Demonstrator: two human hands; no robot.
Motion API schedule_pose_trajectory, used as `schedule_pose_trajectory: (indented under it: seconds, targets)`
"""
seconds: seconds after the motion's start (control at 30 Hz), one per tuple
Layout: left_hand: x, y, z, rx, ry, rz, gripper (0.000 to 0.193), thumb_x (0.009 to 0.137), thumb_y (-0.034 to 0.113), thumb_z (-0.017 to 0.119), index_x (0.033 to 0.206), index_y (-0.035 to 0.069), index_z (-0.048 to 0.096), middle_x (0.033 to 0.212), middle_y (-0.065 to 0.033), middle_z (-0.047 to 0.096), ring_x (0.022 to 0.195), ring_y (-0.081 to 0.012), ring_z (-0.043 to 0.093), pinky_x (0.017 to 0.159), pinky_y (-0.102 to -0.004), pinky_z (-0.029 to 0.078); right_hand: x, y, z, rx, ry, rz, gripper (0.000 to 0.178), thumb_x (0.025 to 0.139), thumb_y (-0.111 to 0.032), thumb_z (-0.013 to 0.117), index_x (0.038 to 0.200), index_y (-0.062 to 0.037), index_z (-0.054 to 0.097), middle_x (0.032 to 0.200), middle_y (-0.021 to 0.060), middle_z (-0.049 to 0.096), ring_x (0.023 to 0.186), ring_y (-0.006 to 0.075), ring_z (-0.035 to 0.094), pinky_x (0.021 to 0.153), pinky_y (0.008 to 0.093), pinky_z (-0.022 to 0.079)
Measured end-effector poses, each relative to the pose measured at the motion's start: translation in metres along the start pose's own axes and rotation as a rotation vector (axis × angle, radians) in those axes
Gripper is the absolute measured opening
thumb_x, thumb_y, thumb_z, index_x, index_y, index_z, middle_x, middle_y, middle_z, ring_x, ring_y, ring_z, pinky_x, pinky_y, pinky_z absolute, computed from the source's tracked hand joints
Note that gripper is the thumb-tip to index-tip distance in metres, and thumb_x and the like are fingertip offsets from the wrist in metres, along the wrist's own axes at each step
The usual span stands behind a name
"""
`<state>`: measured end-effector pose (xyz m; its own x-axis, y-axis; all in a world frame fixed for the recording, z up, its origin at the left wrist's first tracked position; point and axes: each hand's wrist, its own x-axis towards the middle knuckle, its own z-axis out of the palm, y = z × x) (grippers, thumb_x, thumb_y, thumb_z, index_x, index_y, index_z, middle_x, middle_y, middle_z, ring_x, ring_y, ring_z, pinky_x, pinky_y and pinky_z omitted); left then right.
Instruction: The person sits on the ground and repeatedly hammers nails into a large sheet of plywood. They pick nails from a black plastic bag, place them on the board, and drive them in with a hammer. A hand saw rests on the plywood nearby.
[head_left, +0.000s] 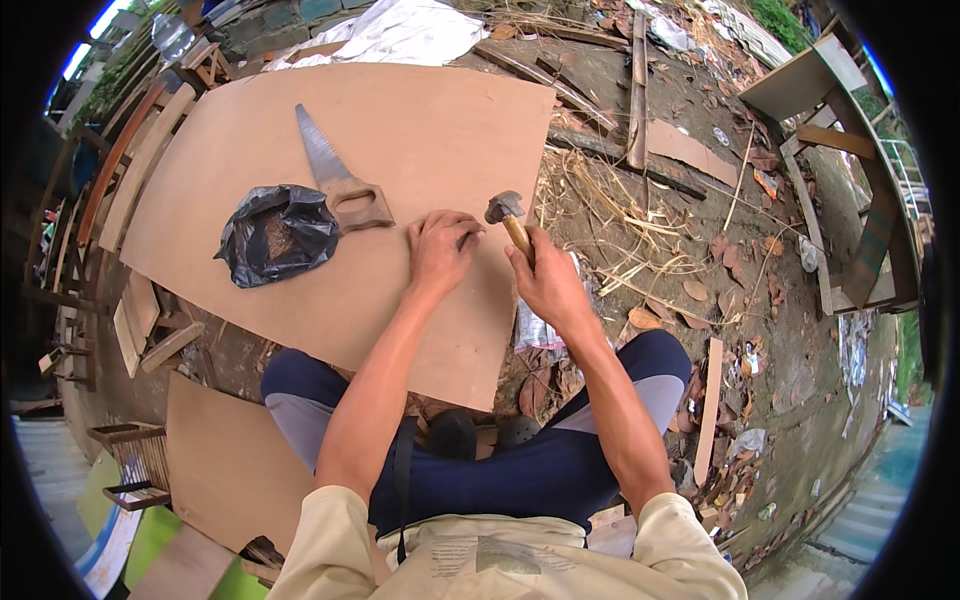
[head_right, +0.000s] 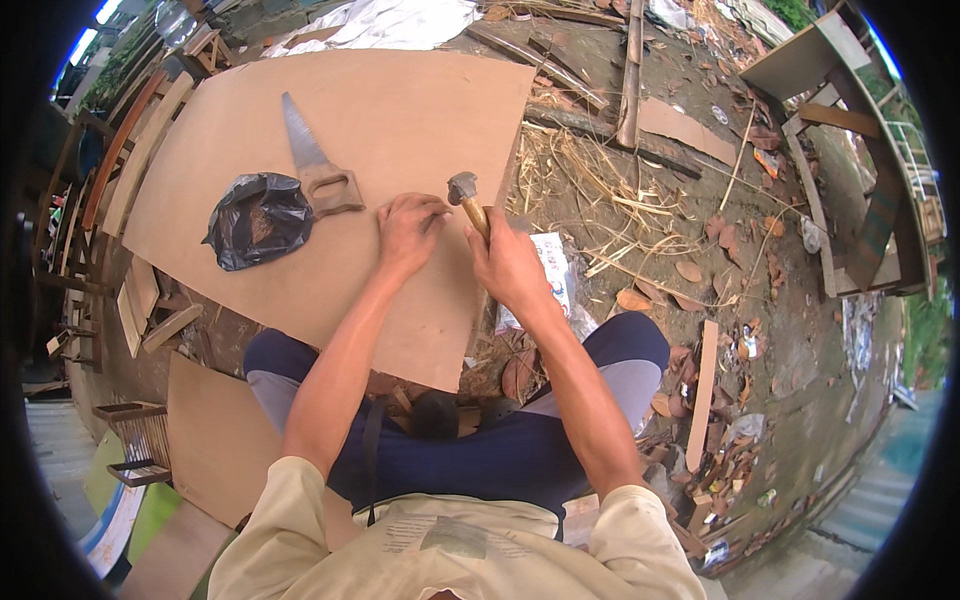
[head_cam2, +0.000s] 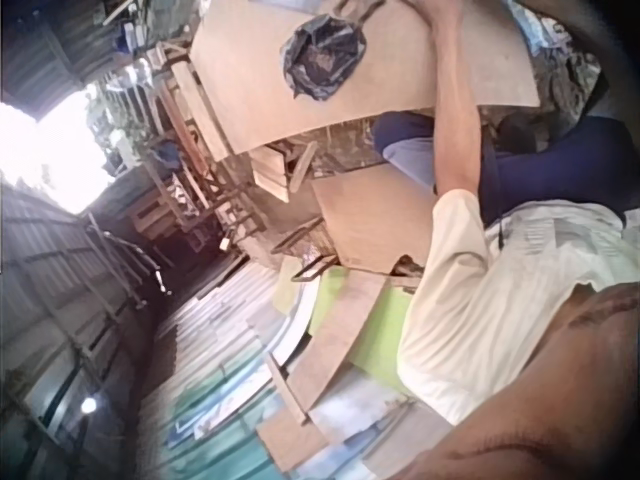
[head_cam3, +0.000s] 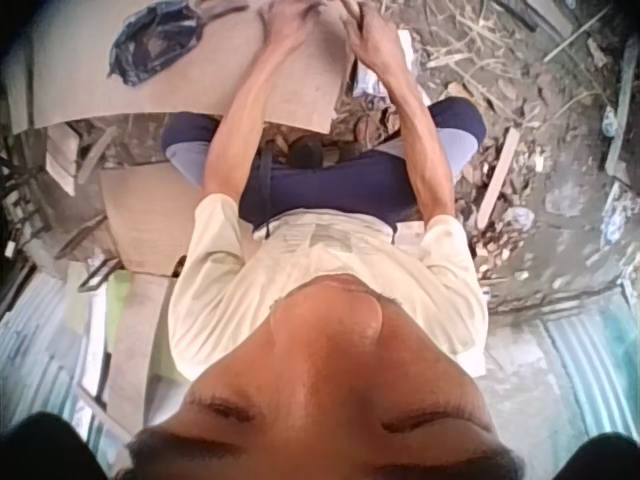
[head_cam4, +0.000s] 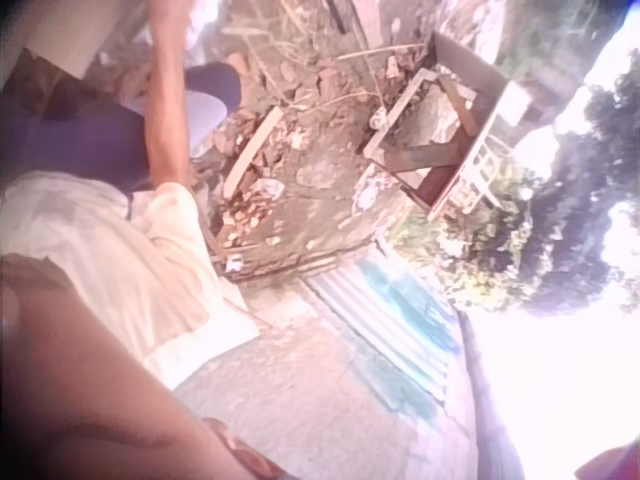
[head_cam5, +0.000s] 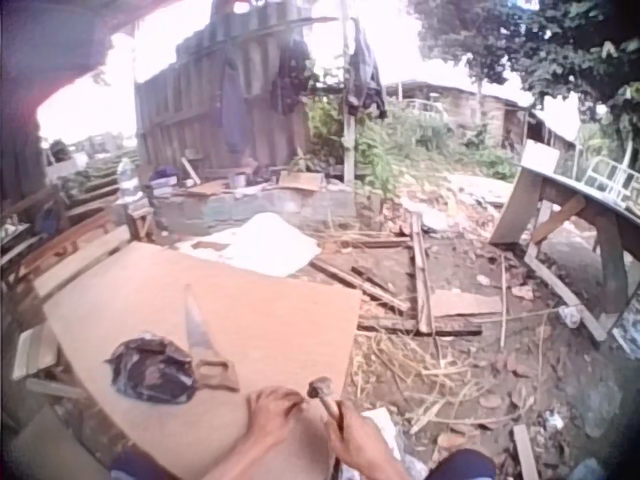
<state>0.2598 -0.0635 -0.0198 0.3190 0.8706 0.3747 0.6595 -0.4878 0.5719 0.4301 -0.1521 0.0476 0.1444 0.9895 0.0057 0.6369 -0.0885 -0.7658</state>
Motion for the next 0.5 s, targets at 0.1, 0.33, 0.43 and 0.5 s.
schedule_pose_trajectory:
  seconds: [0.1,0.33,0.43,0.5]
  targets:
    - [-0.002,-0.008,0.001,0.002,0.026,0.023,0.011,0.089,0.020,0.075,0.097,0.015,0.079,0.107,0.0037,0.073,0.115,-0.0198,0.060,0.101,-0.0408,0.034,-0.005,-0.008,0.011,0.057,0.081,-0.048,0.037,0.100,-0.025,0.062,0.123,0.0035,0.056,0.077,0.0307,0.065,0.073,0.0480,0.067,0.064,0.0509,0.050]
    - [-0.002,-0.008,0.001,0.002,0.016,0.039,0.009,0.088,0.018,0.075,0.095,0.016,0.080,0.108,0.0043,0.074,0.115,-0.0195,0.061,0.099,-0.0413,0.035,-0.006,-0.006,0.012,-0.012,0.075,-0.037,0.033,0.101,-0.025,0.058,0.118,0.0031,0.053,0.078,0.0333,0.066,0.077,0.0543,0.065,0.067,0.0593,0.049]
    - [-0.001,-0.009,0.003,0.005,0.026,0.055,0.009,0.087,0.018,0.075,0.094,0.017,0.080,0.107,0.0046,0.074,0.114,-0.0197,0.061,0.098,-0.0414,0.035,-0.003,-0.004,0.014,-0.049,0.067,-0.070,0.032,0.101,-0.024,0.059,0.118,0.0031,0.053,0.079,0.0334,0.066,0.078,0.0539,0.065,0.067,0.0591,0.050]
    - [-0.001,-0.008,0.003,0.004,0.018,0.067,0.008,0.087,0.018,0.075,0.093,0.017,0.081,0.107,0.0047,0.074,0.114,-0.0198,0.061,0.098,-0.0415,0.035,0.003,0.001,0.012,-0.143,-0.036,-0.035,0.033,0.101,-0.024,0.060,0.118,0.0032,0.052,0.079,0.0333,0.066,0.078,0.0536,0.065,0.067,0.0590,0.050]
